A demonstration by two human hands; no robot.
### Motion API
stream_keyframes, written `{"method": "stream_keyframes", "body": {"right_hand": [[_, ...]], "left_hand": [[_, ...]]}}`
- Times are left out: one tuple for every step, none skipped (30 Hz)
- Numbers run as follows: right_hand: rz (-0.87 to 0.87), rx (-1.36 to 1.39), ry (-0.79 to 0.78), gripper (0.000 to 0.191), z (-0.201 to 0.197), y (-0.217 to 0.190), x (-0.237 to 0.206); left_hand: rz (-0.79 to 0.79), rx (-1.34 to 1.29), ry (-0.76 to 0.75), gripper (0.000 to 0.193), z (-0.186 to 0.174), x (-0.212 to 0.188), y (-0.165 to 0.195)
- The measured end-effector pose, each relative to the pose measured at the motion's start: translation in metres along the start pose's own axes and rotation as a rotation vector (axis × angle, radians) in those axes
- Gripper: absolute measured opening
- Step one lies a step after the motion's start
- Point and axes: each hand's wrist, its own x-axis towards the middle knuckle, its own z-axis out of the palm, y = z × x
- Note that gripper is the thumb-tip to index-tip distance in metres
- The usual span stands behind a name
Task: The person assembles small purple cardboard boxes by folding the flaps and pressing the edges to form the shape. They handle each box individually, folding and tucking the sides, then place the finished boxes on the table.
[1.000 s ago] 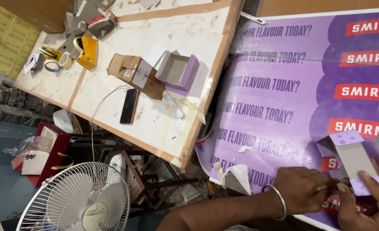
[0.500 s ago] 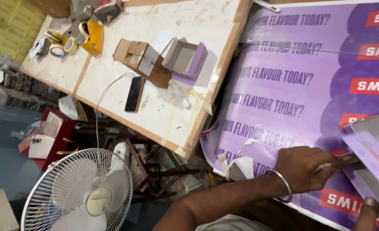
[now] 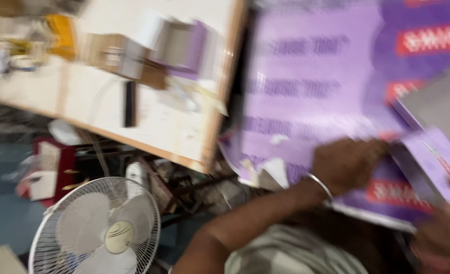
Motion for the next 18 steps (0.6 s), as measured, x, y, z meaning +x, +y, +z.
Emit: {"method": "stream_keyframes", "body": {"right_hand": [[-0.025, -0.015, -0.002, 0.035, 0.0, -0.001, 0.004], [-0.048, -0.033, -0.007, 0.037, -0.001, -0.002, 0.009], [-0.07, -0.047, -0.007, 0.038, -0.002, -0.004, 0.012], [-0.068, -0.047, -0.014, 0.04, -0.004, -0.005, 0.016], [-0.063, -0.043, -0.024, 0.042, -0.005, -0.007, 0.019], [-0.048, -0.033, -0.024, 0.042, -0.008, -0.01, 0.021], [-0.039, -0.011, -0.019, 0.042, -0.008, -0.011, 0.023], [-0.036, 0.022, -0.015, 0.042, -0.009, -0.013, 0.025], [-0.03, 0.015, -0.016, 0.042, -0.011, -0.014, 0.026], [-0.023, 0.014, -0.023, 0.041, -0.012, -0.015, 0.026], [-0.016, 0.016, -0.035, 0.041, -0.013, -0.016, 0.026], [-0.018, 0.014, -0.046, 0.042, -0.014, -0.015, 0.025], [-0.018, 0.014, -0.057, 0.042, -0.014, -0.015, 0.025], [-0.015, 0.015, -0.066, 0.043, -0.015, -0.014, 0.024], [-0.013, 0.022, -0.064, 0.043, -0.015, -0.013, 0.023], [-0.019, 0.027, -0.057, 0.043, -0.014, -0.012, 0.023], [-0.027, 0.034, -0.049, 0.043, -0.014, -0.012, 0.023], [-0.028, 0.035, -0.045, 0.042, -0.014, -0.011, 0.024]], "left_hand": [[-0.042, -0.062, 0.001, 0.012, -0.001, -0.001, -0.002], [-0.004, -0.08, 0.024, 0.013, 0.0, -0.002, -0.001], [0.038, -0.096, 0.05, 0.015, -0.001, -0.004, 0.001], [0.021, -0.133, 0.025, 0.016, -0.002, -0.009, 0.005], [0.008, -0.166, 0.003, 0.017, -0.002, -0.013, 0.011], [0.015, -0.194, -0.049, 0.015, 0.001, -0.015, 0.019], [0.028, -0.21, -0.093, 0.014, 0.0, -0.018, 0.027], [0.039, -0.217, -0.13, 0.013, 0.0, -0.019, 0.033], [0.084, -0.194, -0.167, 0.013, -0.001, -0.019, 0.038], [0.121, -0.168, -0.201, 0.013, -0.001, -0.017, 0.042], [0.154, -0.14, -0.234, 0.013, -0.003, -0.015, 0.044], [0.139, -0.12, -0.194, 0.013, -0.004, -0.01, 0.042], [0.123, -0.097, -0.157, 0.012, -0.004, -0.004, 0.036], [0.108, -0.073, -0.122, 0.013, -0.006, 0.002, 0.029], [0.087, -0.052, -0.081, 0.011, -0.007, 0.005, 0.024], [0.074, -0.033, -0.035, 0.01, -0.007, 0.008, 0.018], [0.062, -0.013, 0.015, 0.01, -0.007, 0.01, 0.015], [0.08, -0.021, -0.011, 0.01, -0.007, 0.009, 0.014]]}}
